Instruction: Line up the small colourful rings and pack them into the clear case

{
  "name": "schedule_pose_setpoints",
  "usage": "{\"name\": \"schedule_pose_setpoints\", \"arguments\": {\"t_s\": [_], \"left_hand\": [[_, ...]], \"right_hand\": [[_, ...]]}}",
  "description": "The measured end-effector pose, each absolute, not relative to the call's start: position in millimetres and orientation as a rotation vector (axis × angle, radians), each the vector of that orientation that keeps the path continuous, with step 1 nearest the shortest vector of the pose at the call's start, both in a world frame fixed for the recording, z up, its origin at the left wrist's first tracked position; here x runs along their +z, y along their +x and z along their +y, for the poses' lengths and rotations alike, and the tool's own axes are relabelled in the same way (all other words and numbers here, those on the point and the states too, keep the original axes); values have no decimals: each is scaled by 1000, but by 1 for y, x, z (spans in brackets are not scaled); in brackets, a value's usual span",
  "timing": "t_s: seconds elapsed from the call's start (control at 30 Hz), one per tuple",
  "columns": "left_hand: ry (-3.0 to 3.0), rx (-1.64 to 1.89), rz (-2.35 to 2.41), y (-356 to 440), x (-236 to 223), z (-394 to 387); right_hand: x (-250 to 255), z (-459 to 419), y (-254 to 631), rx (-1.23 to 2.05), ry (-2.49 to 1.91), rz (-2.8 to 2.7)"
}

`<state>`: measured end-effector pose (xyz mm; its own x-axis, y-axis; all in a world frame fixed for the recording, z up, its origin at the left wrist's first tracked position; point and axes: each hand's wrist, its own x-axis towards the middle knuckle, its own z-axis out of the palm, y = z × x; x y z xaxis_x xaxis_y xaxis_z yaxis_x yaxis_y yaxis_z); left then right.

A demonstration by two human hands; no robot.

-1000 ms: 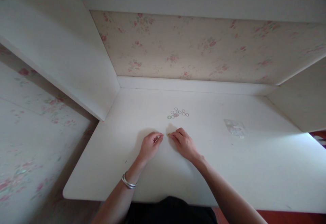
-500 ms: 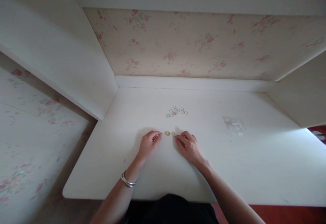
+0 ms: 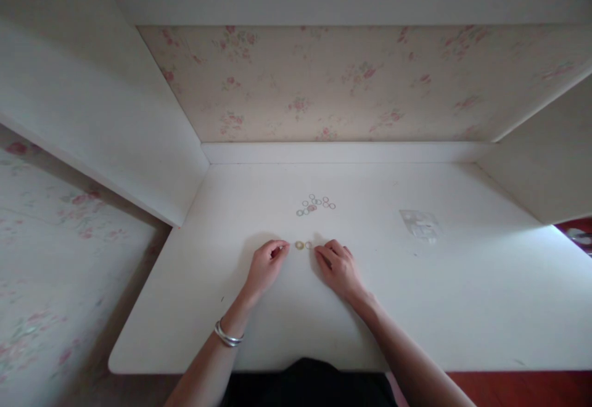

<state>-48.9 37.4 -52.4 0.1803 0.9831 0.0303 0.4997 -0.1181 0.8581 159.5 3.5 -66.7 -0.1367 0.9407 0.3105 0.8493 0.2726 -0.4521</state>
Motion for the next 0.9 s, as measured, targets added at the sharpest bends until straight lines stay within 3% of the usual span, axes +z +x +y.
{"name": "schedule_pose_setpoints", "arguments": {"t_s": [0.47, 0.9], "left_hand": [[2422, 424, 1469, 36, -27, 127], [2503, 336, 1544, 46, -38, 133]], "right_hand": [[-71, 6, 167, 381, -1555, -1826], [-71, 9, 172, 472, -1515, -1741]]}}
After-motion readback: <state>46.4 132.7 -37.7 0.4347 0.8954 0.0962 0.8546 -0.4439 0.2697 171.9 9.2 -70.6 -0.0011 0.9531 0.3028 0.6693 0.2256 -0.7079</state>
